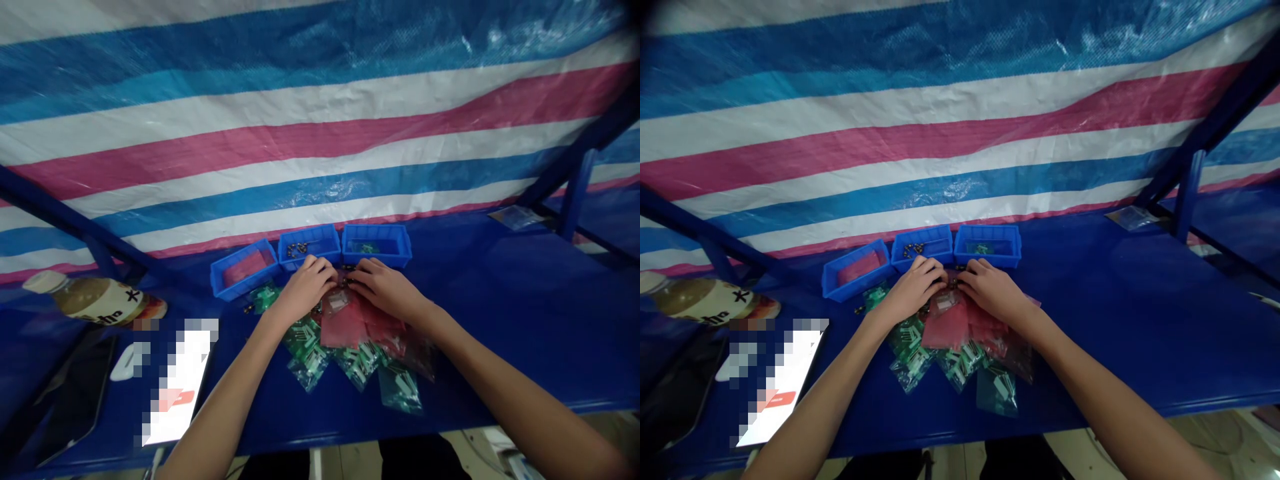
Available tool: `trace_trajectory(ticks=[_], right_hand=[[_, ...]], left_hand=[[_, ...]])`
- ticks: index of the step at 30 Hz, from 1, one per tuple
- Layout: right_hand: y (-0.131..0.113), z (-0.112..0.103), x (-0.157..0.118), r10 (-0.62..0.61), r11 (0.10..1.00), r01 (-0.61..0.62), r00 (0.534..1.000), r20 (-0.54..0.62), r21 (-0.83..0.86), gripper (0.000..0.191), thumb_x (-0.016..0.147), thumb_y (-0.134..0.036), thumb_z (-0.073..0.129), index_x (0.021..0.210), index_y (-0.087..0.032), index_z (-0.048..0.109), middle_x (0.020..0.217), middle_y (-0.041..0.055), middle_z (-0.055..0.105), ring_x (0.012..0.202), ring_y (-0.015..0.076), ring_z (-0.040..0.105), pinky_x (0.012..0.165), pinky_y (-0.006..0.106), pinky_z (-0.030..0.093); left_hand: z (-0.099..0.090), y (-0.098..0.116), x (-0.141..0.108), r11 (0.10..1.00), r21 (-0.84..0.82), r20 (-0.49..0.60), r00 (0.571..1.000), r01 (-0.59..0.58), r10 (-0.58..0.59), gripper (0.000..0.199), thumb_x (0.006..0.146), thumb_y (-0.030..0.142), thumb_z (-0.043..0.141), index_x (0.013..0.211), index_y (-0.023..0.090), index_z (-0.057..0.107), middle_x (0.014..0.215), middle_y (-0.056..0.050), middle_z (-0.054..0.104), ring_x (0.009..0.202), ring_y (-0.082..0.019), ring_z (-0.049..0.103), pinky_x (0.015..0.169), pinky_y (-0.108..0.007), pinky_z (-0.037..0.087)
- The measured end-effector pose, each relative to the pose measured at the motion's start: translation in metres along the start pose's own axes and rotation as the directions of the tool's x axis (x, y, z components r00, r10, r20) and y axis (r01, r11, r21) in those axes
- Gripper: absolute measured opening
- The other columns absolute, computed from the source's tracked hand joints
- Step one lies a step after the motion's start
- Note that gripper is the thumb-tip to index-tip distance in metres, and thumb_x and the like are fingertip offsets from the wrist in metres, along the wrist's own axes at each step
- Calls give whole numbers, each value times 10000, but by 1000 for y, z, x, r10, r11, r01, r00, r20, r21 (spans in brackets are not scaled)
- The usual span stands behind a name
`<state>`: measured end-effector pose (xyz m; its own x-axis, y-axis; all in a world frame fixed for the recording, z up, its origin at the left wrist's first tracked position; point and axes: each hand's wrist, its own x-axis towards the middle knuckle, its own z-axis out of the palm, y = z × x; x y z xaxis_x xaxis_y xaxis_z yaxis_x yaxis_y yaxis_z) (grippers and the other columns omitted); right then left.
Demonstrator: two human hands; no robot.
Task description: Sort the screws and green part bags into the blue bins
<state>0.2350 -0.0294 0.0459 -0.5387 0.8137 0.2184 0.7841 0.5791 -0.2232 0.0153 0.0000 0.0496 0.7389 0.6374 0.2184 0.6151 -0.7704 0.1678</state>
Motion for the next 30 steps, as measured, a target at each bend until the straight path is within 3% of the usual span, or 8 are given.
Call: trace_trajectory(ticks=[2, 5, 9, 11, 13, 21, 25, 30], right_hand=[[0, 0, 0, -3, 1000, 3, 1000, 1, 2, 262, 991, -296, 455, 1125, -213, 665, 1006, 91, 592, 970, 225, 562, 798, 340, 499], [1, -1, 0, -5, 1000, 5, 1000, 3, 4, 270, 994, -301, 447, 1137, -219, 661, 1016, 89, 590, 965, 224, 561, 794, 341, 501], [1, -2, -1, -5, 1000, 5, 1000, 9, -11, 282, 997, -301, 437, 1148, -220, 661, 1027, 90, 592, 951, 223, 560, 795, 349, 505], [0, -1, -1, -4, 1000, 4, 1000, 6, -15, 281, 995, -303, 439, 1148, -220, 659, 1032, 91, 597, 951, 224, 563, 800, 352, 508], [0, -1, -1, -1, 1000, 1, 1000, 3, -17, 284, 994, -304, 441, 1162, -209, 649, 1046, 95, 605, 967, 230, 569, 814, 361, 513], [-1, 3, 1, 25, 1000, -25, 1000, -18, -16, 312, 985, -291, 469, 1234, -151, 594, 1074, 113, 626, 1048, 255, 578, 901, 392, 510], [0, 3, 1, 25, 1000, -25, 999, -20, -15, 272, 975, -277, 489, 1183, -152, 613, 1035, 108, 626, 1014, 254, 582, 868, 392, 519], [0, 2, 1, 16, 1000, -16, 1000, -16, -15, 272, 971, -272, 497, 1195, -160, 604, 1049, 104, 625, 1011, 254, 583, 846, 388, 525]], left_hand=[[-2, -2, -2, 1000, 5, -10, 1000, 9, -9, 161, 981, 240, 447, 975, 201, 604, 1021, -62, 577, 978, -229, 461, 909, -383, 413], [-12, -15, -6, 994, -30, -111, 988, 104, -107, 157, 985, 264, 444, 972, 201, 588, 1034, -61, 591, 996, -234, 466, 916, -388, 409], [-28, -43, -15, 955, -14, -351, 893, 295, -281, 182, 985, 289, 438, 1020, 214, 600, 1037, -65, 609, 1004, -249, 489, 934, -418, 400], [-31, -51, -20, 937, 27, -417, 856, 349, -307, 223, 979, 284, 446, 1127, 221, 600, 1100, -80, 598, 1041, -265, 483, 961, -437, 394], [-28, -49, -24, 929, 59, -436, 847, 365, -305, 280, 975, 278, 450, 1214, 227, 587, 1150, -94, 578, 1078, -279, 471, 977, -446, 395], [3, -1, -6, 986, -82, -218, 962, 148, -163, 289, 975, 315, 485, 1199, 225, 645, 1078, -56, 627, 1020, -224, 487, 945, -380, 433], [7, 9, 4, 993, -84, -165, 982, 82, -96, 277, 958, 294, 525, 1188, 240, 669, 1077, -42, 644, 995, -212, 481, 916, -361, 448], [6, 8, 1, 999, 7, -195, 980, 51, -48, 234, 956, 296, 526, 1054, 242, 732, 1008, -50, 661, 951, -215, 477, 863, -364, 454]])
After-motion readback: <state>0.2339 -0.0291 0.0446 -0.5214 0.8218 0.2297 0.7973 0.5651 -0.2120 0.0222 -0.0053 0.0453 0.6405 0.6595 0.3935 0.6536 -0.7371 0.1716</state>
